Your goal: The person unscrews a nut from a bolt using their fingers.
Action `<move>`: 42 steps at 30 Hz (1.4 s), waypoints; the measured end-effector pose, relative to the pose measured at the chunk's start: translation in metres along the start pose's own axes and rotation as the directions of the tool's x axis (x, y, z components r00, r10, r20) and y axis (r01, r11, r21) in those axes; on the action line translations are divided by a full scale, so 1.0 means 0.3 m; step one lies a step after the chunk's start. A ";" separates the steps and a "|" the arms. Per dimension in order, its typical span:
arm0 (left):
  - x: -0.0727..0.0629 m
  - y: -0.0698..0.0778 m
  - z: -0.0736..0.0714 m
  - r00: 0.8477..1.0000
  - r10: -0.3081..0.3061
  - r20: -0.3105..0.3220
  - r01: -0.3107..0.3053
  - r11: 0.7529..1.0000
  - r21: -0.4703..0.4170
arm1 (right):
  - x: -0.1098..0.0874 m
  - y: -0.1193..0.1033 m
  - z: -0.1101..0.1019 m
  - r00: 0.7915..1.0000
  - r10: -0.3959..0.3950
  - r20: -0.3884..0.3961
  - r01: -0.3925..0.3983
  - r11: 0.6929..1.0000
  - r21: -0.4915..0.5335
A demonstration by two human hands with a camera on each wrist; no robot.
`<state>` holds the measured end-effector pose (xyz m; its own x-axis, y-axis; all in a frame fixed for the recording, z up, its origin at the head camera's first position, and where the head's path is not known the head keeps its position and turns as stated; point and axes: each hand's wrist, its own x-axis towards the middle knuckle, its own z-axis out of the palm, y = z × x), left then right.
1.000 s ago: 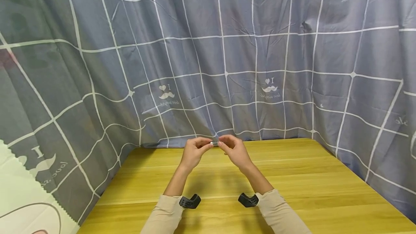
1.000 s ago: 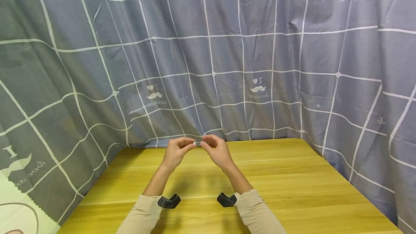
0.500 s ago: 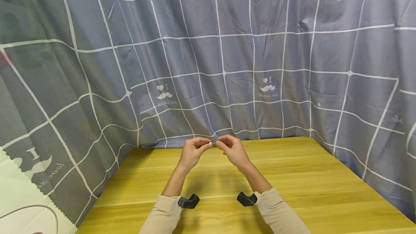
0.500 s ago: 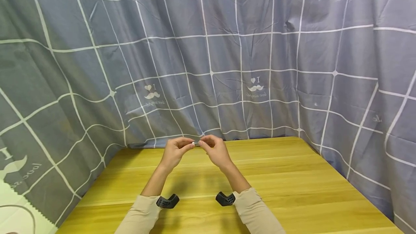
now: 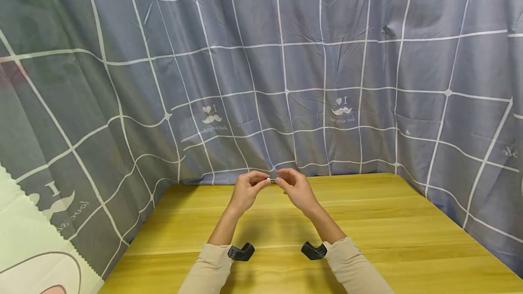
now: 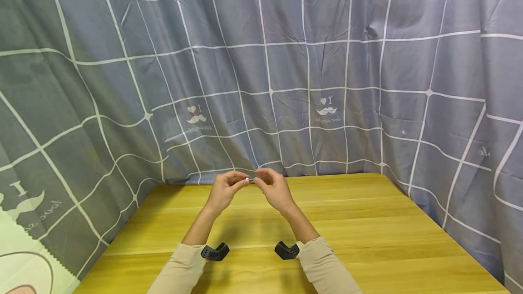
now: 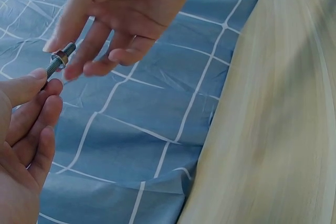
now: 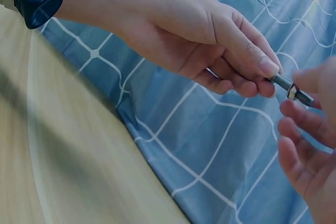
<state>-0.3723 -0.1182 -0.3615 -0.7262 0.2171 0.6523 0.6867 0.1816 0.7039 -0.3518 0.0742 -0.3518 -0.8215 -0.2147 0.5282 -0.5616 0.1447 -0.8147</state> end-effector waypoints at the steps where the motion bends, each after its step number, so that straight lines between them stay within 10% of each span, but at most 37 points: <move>1: -0.005 0.019 -0.001 1.000 0.007 0.001 -0.007 1.000 0.001 | 0.000 0.001 -0.001 1.000 -0.005 -0.007 0.005 1.000 -0.007; 21: -0.013 0.064 -0.003 1.000 0.006 0.003 -0.006 1.000 -0.025 | -0.006 0.003 -0.003 0.994 -0.102 -0.023 0.101 0.994 -0.051; 30: 0.004 -0.069 0.005 1.000 0.002 -0.024 -0.003 0.999 -0.041 | -0.011 -0.006 0.001 0.998 -0.061 -0.007 0.060 0.996 -0.061; 42: -0.014 0.049 -0.007 1.000 0.031 -0.002 -0.031 0.998 -0.048 | 0.036 0.128 0.011 0.996 -0.063 -0.065 0.060 0.997 -0.054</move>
<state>-0.3592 -0.1184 -0.3532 -0.7049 0.2204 0.6741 0.7061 0.1290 0.6962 -0.3820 0.0743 -0.3781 -0.7891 -0.1598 0.5932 -0.6142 0.1840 -0.7674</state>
